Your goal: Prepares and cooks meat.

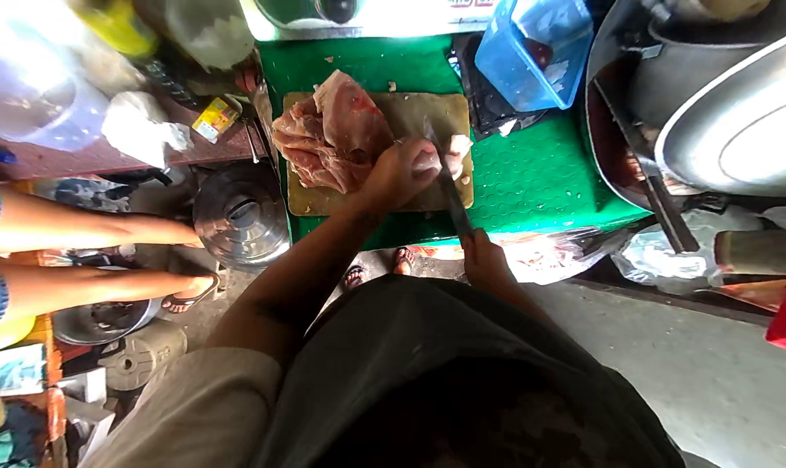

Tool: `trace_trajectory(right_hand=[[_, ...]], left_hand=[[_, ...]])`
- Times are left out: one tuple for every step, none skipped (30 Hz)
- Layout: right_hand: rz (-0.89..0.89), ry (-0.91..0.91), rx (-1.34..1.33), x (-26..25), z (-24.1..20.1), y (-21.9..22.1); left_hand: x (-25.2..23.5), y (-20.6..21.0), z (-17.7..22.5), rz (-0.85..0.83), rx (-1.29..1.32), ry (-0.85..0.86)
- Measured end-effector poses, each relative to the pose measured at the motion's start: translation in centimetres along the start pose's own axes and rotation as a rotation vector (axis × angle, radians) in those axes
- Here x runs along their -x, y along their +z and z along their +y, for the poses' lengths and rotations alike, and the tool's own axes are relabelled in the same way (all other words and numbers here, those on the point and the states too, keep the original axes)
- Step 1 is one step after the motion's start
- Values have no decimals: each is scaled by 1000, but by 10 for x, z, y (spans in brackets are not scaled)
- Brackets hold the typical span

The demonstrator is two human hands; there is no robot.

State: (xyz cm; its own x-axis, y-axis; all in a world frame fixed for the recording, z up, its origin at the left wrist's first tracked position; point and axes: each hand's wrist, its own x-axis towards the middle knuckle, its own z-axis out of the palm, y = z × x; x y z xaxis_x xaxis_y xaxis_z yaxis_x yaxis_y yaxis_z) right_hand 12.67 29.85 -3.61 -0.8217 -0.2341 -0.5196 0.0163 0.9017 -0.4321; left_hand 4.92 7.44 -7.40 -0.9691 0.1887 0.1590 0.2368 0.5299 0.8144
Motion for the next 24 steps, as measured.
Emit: trace_trajectory(right_hand=[[12,3,-20,-1,-2,-2],[22,4,-27,-2,-4,-5],[36,4,-24,0,-6,-7],[52,6,-19,2,-10,-10],[91,-11,-18,6,-12,-9],[154,-63,-19,10,-11,-6],[204,-114,-17,13,-12,-3],[228,-153,-17,16,-12,1],[238,-186,-20,18,-12,4],[232,-202,-25,19,-13,6],[228,-208,-26,19,-13,9],[228,-213,-22,17,-11,12],[231,-222,-13,14,-6,16],[213,-217,-7,10,-2,19],[204,-213,-3,8,0,20],[204,-212,-4,6,0,21],[208,-210,-10,4,-3,20],[177,-180,-12,2,-10,17],[145,-153,-16,0,-19,13],[126,-145,-16,-6,-24,11],[117,-139,-6,-15,-27,10],[106,-119,-2,-22,-31,8],[99,-107,5,-26,-35,6],[94,-100,18,-25,-36,6]], left_hand=[[2,0,4,-74,-13,-14],[4,2,5,-126,-39,-25],[5,4,5,-147,-57,-20],[6,4,2,-142,-79,-2],[9,4,-2,-122,-99,22],[13,2,-5,-92,-110,52],[19,0,-8,-49,-116,86],[23,0,-11,-15,-120,110],[28,0,-13,3,-129,128],[31,1,-14,13,-133,142],[33,3,-15,23,-136,157],[34,5,-15,31,-135,163],[34,6,-14,40,-134,167],[34,7,-15,45,-133,171],[35,8,-15,45,-125,170],[35,7,-15,44,-117,168],[36,6,-14,42,-109,164],[36,5,-12,37,-103,164],[36,5,-12,38,-103,177],[36,5,-13,31,-104,186],[36,6,-15,25,-103,193],[36,8,-18,46,-95,213],[35,10,-20,63,-91,219],[36,11,-21,71,-93,215]])
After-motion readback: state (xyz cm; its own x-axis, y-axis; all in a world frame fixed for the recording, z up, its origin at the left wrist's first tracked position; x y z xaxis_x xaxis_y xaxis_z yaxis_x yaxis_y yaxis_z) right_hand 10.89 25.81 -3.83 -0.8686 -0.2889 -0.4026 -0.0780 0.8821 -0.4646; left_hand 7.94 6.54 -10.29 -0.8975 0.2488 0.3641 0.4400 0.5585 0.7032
